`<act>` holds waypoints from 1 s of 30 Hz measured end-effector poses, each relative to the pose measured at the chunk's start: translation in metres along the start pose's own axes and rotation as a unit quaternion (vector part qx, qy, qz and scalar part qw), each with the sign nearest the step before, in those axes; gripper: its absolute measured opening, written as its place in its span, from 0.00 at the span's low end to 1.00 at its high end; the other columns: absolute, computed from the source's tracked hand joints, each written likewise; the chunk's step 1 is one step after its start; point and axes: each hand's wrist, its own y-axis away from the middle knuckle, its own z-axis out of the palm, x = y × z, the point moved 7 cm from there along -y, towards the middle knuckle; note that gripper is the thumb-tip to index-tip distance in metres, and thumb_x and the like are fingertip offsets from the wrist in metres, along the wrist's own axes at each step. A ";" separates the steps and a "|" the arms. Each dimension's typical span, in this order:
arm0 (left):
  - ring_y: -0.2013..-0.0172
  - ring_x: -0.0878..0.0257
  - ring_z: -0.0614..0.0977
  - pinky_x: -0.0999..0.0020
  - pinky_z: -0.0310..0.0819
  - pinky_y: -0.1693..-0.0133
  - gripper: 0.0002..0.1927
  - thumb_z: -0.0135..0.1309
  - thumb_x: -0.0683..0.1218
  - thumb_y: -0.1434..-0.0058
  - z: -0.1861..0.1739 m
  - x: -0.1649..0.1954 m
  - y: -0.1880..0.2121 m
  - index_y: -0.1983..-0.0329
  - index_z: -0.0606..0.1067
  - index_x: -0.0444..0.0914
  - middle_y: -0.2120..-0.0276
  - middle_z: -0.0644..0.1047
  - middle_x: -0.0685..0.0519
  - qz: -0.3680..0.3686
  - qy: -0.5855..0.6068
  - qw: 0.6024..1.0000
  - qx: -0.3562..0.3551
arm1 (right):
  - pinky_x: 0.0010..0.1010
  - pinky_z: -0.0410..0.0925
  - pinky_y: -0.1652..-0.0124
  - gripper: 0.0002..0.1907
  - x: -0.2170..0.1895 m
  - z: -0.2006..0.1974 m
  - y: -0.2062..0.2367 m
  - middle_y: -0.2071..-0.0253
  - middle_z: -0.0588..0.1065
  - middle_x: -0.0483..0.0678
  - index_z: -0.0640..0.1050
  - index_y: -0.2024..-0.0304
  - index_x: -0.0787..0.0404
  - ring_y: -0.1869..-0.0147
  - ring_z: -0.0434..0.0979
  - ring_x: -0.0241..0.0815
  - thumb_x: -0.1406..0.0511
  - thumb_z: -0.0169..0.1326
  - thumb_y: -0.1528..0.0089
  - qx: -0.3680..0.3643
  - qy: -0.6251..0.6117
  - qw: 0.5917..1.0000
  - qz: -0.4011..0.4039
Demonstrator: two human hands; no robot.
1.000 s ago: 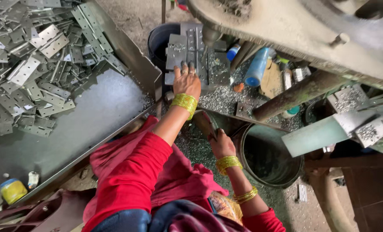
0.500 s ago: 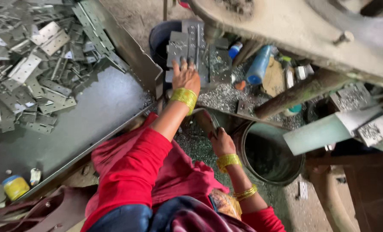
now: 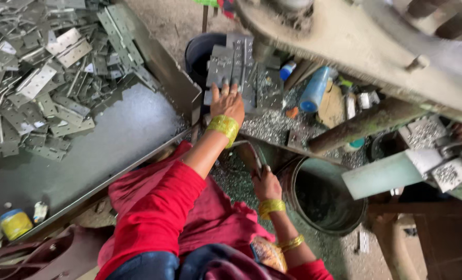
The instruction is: The person repeatedly picks up small metal plates from a bin, places them under a drill press, and operates the machine to drill holes. The processed plates are then placed back into the bin.
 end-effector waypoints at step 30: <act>0.26 0.51 0.59 0.40 0.35 0.31 0.22 0.37 0.45 0.27 -0.008 0.005 -0.053 0.34 0.72 0.37 0.30 0.66 0.48 -0.016 -0.085 0.996 -0.021 | 0.55 0.70 0.57 0.20 0.012 0.013 -0.006 0.63 0.79 0.65 0.76 0.53 0.61 0.55 0.79 0.68 0.54 0.55 0.40 -0.008 -0.008 1.000 -0.012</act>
